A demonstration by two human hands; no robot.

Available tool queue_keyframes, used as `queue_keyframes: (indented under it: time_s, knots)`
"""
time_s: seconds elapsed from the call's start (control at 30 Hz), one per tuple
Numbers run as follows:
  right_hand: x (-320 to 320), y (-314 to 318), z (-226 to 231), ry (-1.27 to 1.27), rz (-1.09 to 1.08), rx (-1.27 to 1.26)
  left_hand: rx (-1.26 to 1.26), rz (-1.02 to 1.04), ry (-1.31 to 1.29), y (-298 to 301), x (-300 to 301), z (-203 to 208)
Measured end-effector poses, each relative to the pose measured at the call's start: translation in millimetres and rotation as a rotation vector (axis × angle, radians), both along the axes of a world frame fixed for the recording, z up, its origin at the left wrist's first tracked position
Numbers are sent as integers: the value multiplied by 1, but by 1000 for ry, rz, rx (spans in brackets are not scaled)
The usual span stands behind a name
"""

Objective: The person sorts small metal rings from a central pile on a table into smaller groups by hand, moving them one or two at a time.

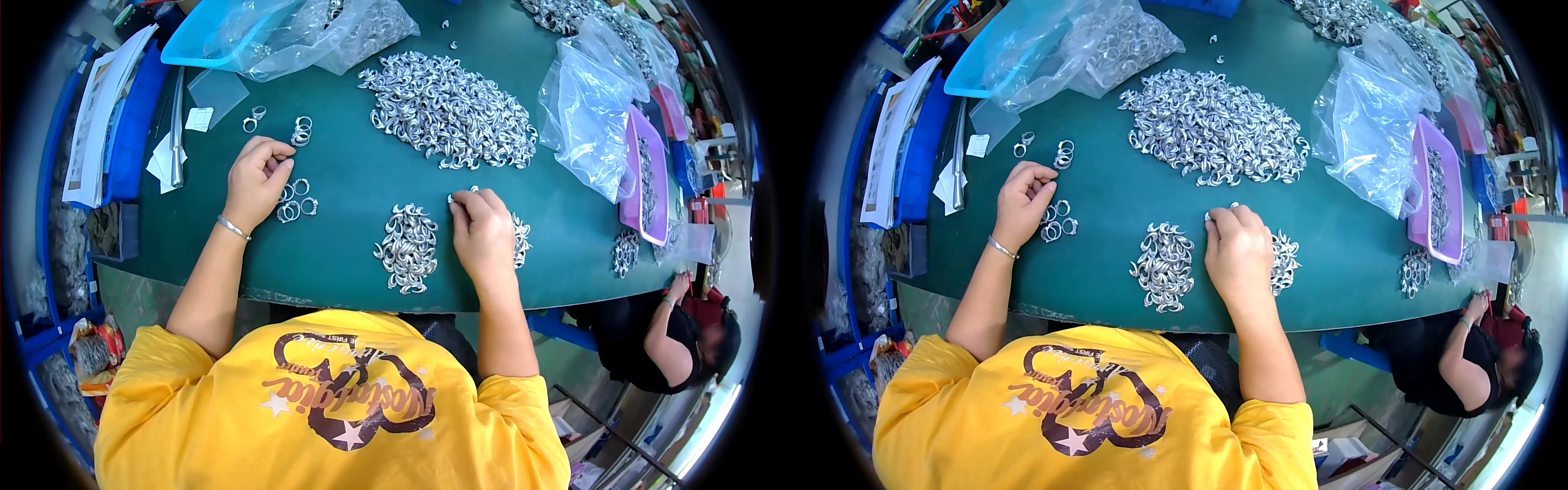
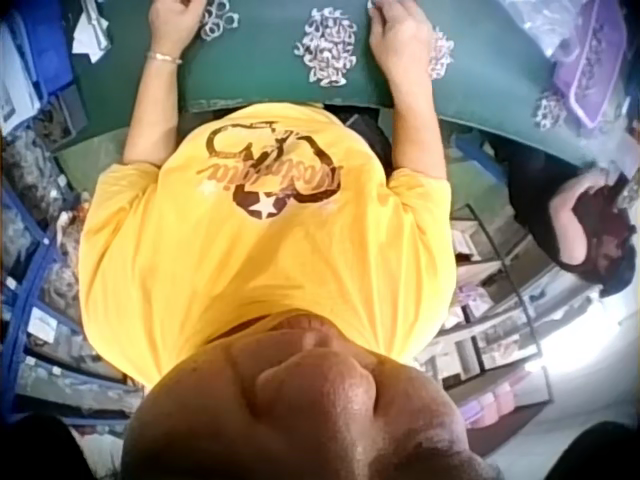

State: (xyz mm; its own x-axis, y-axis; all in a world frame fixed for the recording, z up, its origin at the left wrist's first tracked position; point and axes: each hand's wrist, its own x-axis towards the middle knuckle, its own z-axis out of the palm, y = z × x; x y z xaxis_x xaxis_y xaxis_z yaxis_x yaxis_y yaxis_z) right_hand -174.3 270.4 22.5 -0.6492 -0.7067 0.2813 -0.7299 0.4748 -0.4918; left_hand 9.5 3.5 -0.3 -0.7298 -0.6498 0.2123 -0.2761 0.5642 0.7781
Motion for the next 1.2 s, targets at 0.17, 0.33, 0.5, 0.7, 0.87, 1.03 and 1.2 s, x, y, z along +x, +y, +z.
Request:
queue_keyframes:
  time_s: [0.17,0.33,0.5,0.7,0.87,1.03,1.2]
  knots:
    - [2,-3,-2,96,58,66,8,-9,10,-1,-1,-2]
    - [-7,6,-1,-12,50,-33,-3,-5,6,-1,1,-3]
    - [0,-4,-2,111,13,45,9,7,-7,0,-1,-1]
    - [0,-8,-12,202,10,-51,7,-2,11,1,-2,-1]
    - [-2,-5,-6,50,112,-138,12,10,-5,0,0,-1]
    - [-9,-1,4,75,60,-103,-6,13,-4,1,-2,2]
    - [8,-7,-9,155,54,-47,-8,11,-8,2,-1,2]
